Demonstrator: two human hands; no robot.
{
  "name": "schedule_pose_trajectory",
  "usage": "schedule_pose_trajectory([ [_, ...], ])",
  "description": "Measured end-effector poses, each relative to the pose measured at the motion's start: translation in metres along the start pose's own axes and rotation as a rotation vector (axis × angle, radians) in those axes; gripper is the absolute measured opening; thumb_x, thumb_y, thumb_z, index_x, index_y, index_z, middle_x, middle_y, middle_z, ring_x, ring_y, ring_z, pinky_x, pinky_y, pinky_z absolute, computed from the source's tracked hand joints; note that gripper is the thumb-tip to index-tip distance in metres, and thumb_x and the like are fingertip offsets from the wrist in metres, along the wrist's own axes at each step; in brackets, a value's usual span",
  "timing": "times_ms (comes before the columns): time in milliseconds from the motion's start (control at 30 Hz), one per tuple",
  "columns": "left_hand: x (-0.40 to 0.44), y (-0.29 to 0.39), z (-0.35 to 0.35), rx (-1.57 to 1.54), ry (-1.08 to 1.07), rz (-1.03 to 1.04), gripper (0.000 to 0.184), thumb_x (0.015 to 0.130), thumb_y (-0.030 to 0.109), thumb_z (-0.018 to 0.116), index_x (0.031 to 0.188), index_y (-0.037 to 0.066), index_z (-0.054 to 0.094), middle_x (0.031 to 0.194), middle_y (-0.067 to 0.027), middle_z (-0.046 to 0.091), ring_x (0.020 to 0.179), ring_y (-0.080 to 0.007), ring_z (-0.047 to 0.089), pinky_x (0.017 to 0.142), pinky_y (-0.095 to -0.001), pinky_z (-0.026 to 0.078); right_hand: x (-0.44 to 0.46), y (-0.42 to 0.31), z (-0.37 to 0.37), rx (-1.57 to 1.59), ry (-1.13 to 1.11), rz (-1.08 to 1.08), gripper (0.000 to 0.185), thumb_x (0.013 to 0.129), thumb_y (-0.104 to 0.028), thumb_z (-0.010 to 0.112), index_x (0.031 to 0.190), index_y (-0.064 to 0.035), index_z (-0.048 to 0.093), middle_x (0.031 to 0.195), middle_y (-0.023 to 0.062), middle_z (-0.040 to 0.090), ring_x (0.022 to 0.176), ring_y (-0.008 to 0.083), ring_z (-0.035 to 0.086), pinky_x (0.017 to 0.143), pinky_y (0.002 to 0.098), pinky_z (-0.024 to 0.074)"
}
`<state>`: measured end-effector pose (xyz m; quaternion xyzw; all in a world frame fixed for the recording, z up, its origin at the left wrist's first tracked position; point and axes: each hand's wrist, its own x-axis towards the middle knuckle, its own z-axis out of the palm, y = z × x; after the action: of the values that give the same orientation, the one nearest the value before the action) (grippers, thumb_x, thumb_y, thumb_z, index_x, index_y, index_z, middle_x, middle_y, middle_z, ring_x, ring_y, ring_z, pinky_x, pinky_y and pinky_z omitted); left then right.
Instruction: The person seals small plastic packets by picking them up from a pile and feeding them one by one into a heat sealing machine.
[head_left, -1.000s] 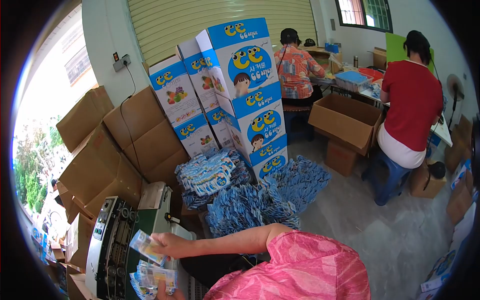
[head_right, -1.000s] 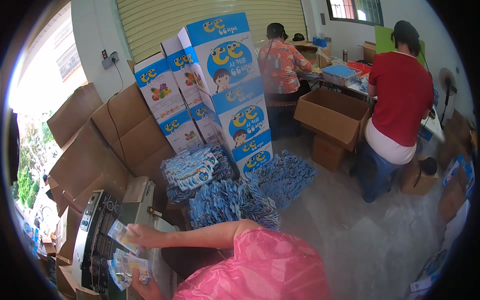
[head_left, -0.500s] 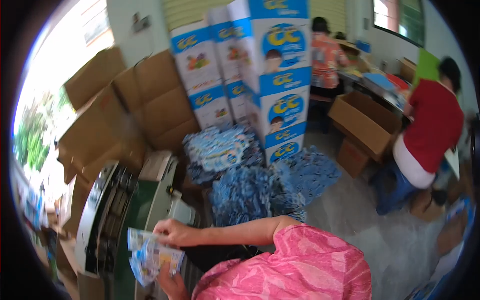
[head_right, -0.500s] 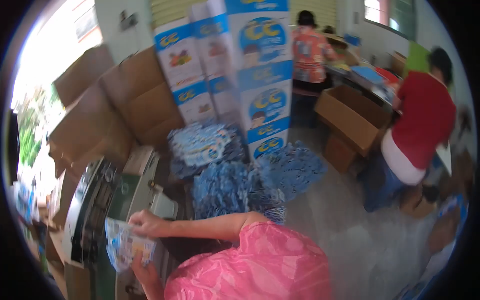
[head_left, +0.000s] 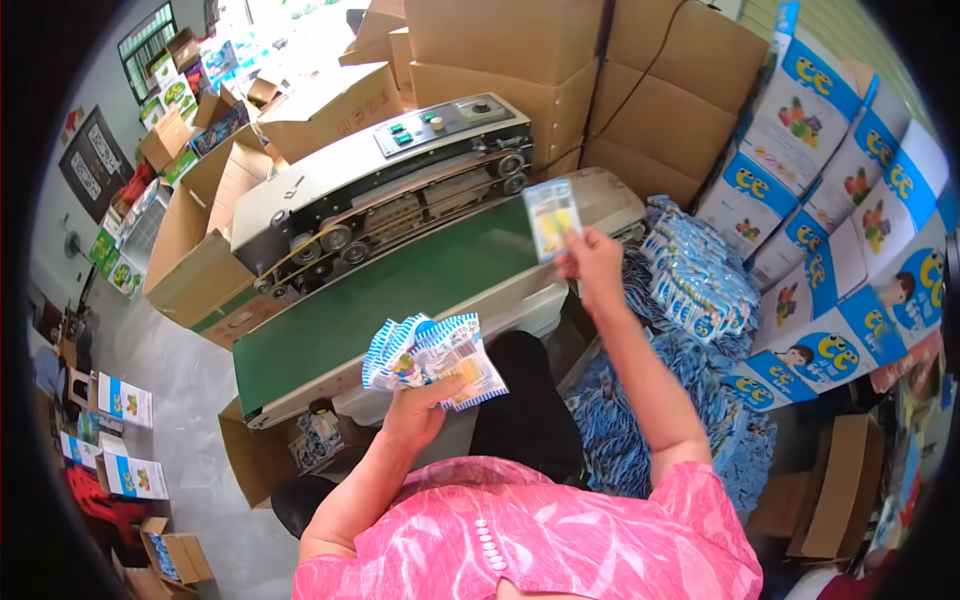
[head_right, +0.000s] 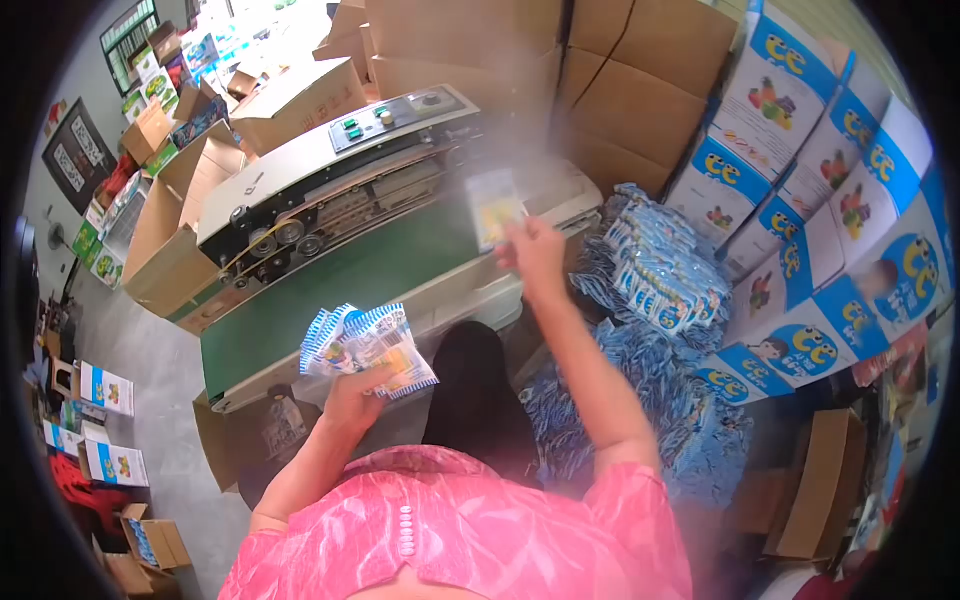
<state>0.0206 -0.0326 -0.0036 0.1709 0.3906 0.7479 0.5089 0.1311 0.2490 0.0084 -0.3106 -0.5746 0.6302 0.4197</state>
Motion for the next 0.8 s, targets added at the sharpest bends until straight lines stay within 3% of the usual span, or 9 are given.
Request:
schedule_pose_trajectory([
  [133, 0.011, 0.004, -0.011, -0.012, 0.028, -0.01, 0.038, 0.076, -0.002, 0.065, 0.114, 0.003, 0.059, 0.104, -0.0088, 0.065, 0.097, -0.0239, 0.063, 0.086, -0.0376, 0.051, 0.079, 0.02, -0.005, 0.011, 0.093, 0.113, 0.019, 0.086, -0.014, 0.065, 0.088, 0.0048, 0.062, 0.077, 0.0109, 0.064, 0.059, 0.0194, 0.065, 0.049, 0.0294, 0.0547],
  [433, 0.016, 0.018, -0.021, -0.081, 0.006, 0.043, 0.04, 0.075, -0.003, 0.064, 0.114, 0.003, 0.059, 0.103, -0.0087, 0.065, 0.097, -0.0244, 0.064, 0.087, -0.0372, 0.051, 0.112, 0.025, 0.03, -0.045, -0.052, 0.271, 0.021, 0.088, -0.019, 0.065, 0.092, 0.0008, 0.062, 0.077, 0.0074, 0.064, 0.06, 0.0138, 0.062, 0.048, 0.0259, 0.0539],
  [500, 0.014, 0.021, -0.031, -0.106, 0.05, 0.057, 0.04, 0.076, -0.003, 0.064, 0.114, 0.003, 0.059, 0.103, -0.0085, 0.065, 0.097, -0.0241, 0.064, 0.087, -0.0371, 0.051, 0.104, 0.015, 0.03, -0.428, -0.099, 0.12, 0.021, 0.087, -0.021, 0.067, 0.09, 0.0002, 0.064, 0.078, 0.0059, 0.064, 0.062, 0.013, 0.062, 0.051, 0.0254, 0.0533],
  [567, 0.008, 0.022, -0.052, 1.189, -0.059, 0.597, 0.043, 0.075, -0.006, 0.068, 0.116, 0.005, 0.059, 0.105, -0.0062, 0.066, 0.101, -0.0209, 0.063, 0.088, -0.0339, 0.05, 0.087, 0.014, 0.04, -0.627, -0.175, 0.069, 0.022, 0.086, -0.021, 0.068, 0.089, 0.0, 0.065, 0.078, 0.0051, 0.064, 0.064, 0.0126, 0.062, 0.053, 0.0252, 0.053],
  [600, 0.01, 0.021, -0.05, 1.186, -0.022, 0.569, 0.043, 0.075, -0.006, 0.068, 0.116, 0.005, 0.059, 0.105, -0.0062, 0.066, 0.101, -0.0209, 0.063, 0.088, -0.0339, 0.05, 0.072, 0.013, 0.046, -0.749, -0.15, -0.229, 0.023, 0.085, -0.023, 0.069, 0.088, -0.0005, 0.066, 0.079, 0.0038, 0.064, 0.067, 0.0111, 0.062, 0.055, 0.025, 0.0521],
  [633, 0.02, 0.018, -0.041, 0.577, 0.052, 0.428, 0.044, 0.076, -0.006, 0.068, 0.117, 0.006, 0.058, 0.107, -0.0061, 0.065, 0.101, -0.0205, 0.063, 0.089, -0.0339, 0.05, 0.058, 0.009, 0.053, -0.847, -0.121, -0.545, 0.024, 0.083, -0.024, 0.07, 0.087, -0.001, 0.066, 0.079, 0.0026, 0.064, 0.07, 0.0095, 0.061, 0.057, 0.0247, 0.0511],
  [667, 0.029, 0.018, -0.034, -0.031, 0.114, 0.294, 0.046, 0.076, -0.005, 0.069, 0.119, 0.006, 0.057, 0.108, -0.0061, 0.065, 0.101, -0.0201, 0.063, 0.089, -0.0339, 0.051, 0.023, -0.014, 0.07, -0.586, -0.33, -0.282, 0.022, 0.084, -0.023, 0.07, 0.088, -0.0012, 0.066, 0.08, 0.0019, 0.064, 0.072, 0.0083, 0.06, 0.058, 0.0248, 0.0504],
  [700, 0.033, 0.02, -0.03, -0.032, 0.135, 0.298, 0.046, 0.076, -0.005, 0.069, 0.119, 0.006, 0.057, 0.108, -0.0061, 0.065, 0.101, -0.0201, 0.063, 0.089, -0.0339, 0.051, -0.016, -0.03, 0.086, -0.321, -0.516, -0.016, 0.02, 0.084, -0.021, 0.07, 0.088, -0.0015, 0.066, 0.081, 0.0013, 0.064, 0.075, 0.0071, 0.059, 0.06, 0.0249, 0.0497],
  [800, 0.04, 0.029, -0.017, -0.213, 0.145, 0.269, 0.047, 0.077, -0.003, 0.07, 0.121, 0.007, 0.055, 0.109, -0.0061, 0.064, 0.101, -0.0196, 0.063, 0.089, -0.0333, 0.051, -0.071, -0.019, 0.11, -0.206, -0.672, -0.077, 0.016, 0.085, -0.016, 0.07, 0.091, -0.0018, 0.065, 0.082, 0.0006, 0.064, 0.072, 0.0056, 0.058, 0.058, 0.0228, 0.0486],
])
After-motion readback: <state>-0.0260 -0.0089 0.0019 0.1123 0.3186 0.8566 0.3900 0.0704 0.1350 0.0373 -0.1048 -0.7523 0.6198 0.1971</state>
